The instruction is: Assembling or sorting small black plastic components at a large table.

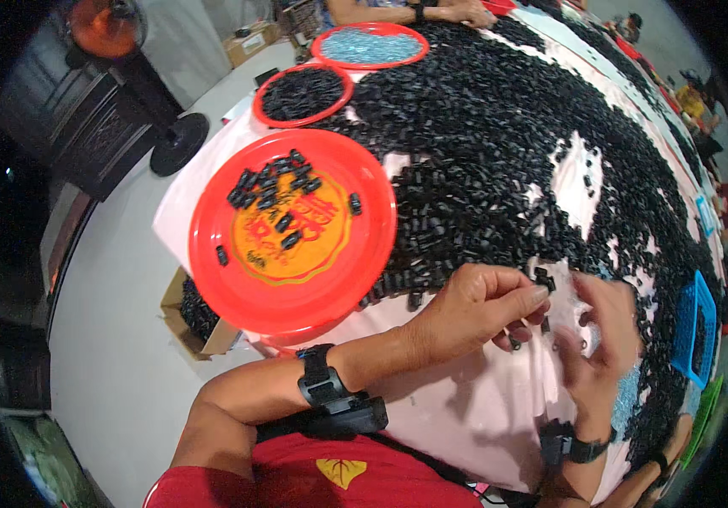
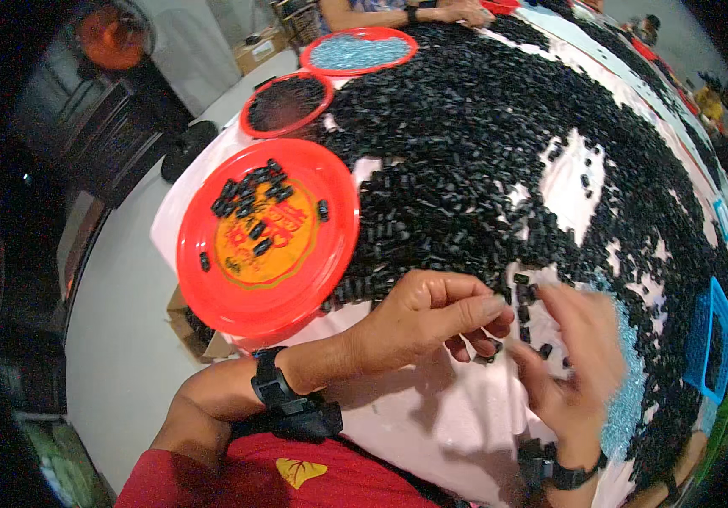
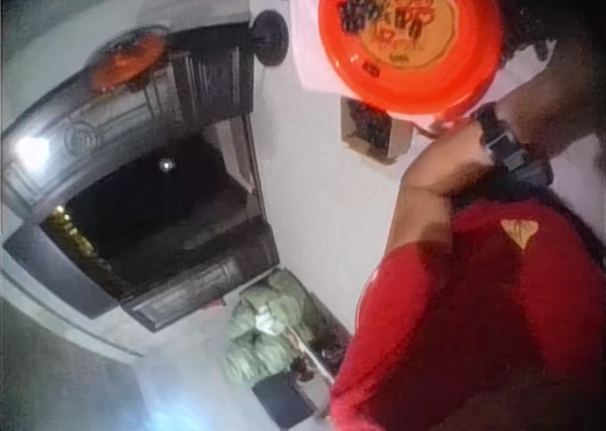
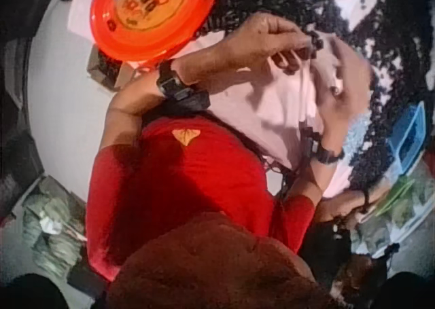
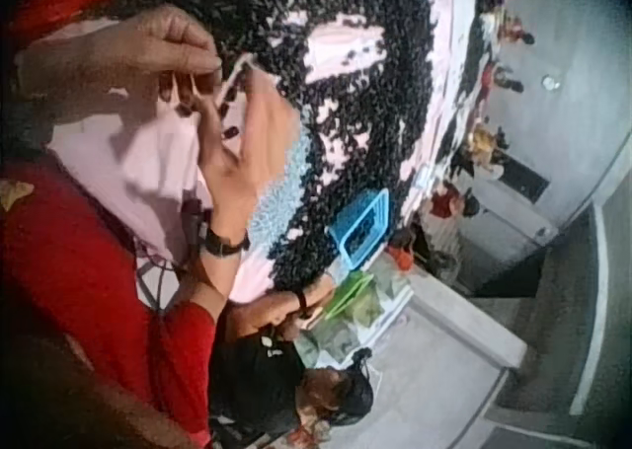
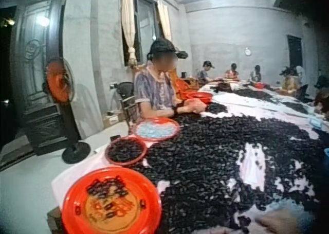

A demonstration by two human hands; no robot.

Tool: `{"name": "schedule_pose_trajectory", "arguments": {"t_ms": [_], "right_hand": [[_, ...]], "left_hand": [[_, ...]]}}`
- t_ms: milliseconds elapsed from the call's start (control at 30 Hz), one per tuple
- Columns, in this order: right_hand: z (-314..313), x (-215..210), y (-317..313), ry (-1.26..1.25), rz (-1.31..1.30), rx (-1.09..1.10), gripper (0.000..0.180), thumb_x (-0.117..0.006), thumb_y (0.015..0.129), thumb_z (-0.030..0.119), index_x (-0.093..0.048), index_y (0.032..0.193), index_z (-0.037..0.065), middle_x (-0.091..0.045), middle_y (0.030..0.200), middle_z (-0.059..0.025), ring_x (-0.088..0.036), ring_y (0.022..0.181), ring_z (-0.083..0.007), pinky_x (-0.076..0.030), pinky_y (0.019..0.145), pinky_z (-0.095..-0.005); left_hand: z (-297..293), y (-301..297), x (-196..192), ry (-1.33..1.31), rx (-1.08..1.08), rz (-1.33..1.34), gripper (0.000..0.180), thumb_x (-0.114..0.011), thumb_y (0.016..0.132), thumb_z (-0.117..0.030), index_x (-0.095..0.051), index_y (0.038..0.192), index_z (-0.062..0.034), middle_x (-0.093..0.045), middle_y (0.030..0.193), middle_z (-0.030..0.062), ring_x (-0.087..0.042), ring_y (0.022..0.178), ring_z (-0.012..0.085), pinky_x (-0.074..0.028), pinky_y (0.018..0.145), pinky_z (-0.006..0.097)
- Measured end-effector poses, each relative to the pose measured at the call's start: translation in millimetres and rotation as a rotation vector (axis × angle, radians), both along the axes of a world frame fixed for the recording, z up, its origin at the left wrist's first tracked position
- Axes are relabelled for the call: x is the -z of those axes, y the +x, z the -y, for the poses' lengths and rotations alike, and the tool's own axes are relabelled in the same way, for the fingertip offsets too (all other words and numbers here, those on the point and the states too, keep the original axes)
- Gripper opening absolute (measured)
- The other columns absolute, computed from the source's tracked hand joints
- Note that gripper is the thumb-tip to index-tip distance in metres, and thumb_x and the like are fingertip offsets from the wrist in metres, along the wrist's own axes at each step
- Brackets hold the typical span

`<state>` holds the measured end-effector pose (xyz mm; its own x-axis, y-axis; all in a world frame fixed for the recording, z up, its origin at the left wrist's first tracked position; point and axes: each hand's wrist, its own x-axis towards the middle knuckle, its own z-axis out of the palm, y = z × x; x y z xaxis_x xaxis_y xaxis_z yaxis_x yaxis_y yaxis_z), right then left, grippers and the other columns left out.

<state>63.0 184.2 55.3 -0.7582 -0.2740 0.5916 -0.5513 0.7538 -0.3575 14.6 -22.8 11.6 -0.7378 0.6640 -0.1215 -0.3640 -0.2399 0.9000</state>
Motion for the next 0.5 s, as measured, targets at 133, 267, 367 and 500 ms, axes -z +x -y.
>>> {"name": "schedule_pose_trajectory", "arguments": {"t_ms": [133,267,367,500], "right_hand": [[-62,-20,50,0.125,-0.283,0.061,0.027,-0.063,0.094,0.013,-0.067,0.114,-0.005,-0.069,0.11,-0.0151,-0.066,0.103,-0.031,-0.054,0.087,-0.0376],[-72,-8,61,0.007,-0.305,-0.054,0.026,-0.063,0.094,0.014,-0.068,0.113,-0.003,-0.07,0.11,-0.0138,-0.066,0.104,-0.0296,-0.055,0.088,-0.0372],[-71,-1,62,-0.08,-0.327,-0.121,0.025,-0.063,0.094,0.014,-0.069,0.112,-0.002,-0.07,0.111,-0.0128,-0.067,0.104,-0.0285,-0.055,0.088,-0.037],[-65,18,69,-0.212,-0.332,-0.171,0.024,-0.063,0.094,0.014,-0.069,0.111,-0.001,-0.071,0.111,-0.0114,-0.067,0.105,-0.027,-0.055,0.089,-0.0367]], "left_hand": [[37,-16,-15,-0.099,-0.164,-0.079,0.034,-0.061,0.104,-0.039,-0.072,0.107,-0.0063,-0.073,0.097,0.0015,-0.069,0.081,0.0084,-0.052,0.063,0.021],[94,-27,-32,-0.306,-0.558,-0.173,0.039,-0.061,0.103,-0.045,-0.07,0.103,-0.0076,-0.072,0.093,0.0024,-0.066,0.072,0.0071,-0.046,0.054,0.02],[142,-33,-22,-0.388,-0.793,-0.142,0.042,-0.063,0.1,-0.052,-0.066,0.092,-0.011,-0.065,0.079,-0.0011,-0.057,0.062,0.0048,-0.036,0.048,0.019],[174,-34,-8,-0.467,-0.854,-0.183,0.043,-0.065,0.098,-0.056,-0.056,0.081,-0.0166,-0.05,0.07,-0.006,-0.047,0.058,0.0033,-0.029,0.045,0.02]]}}
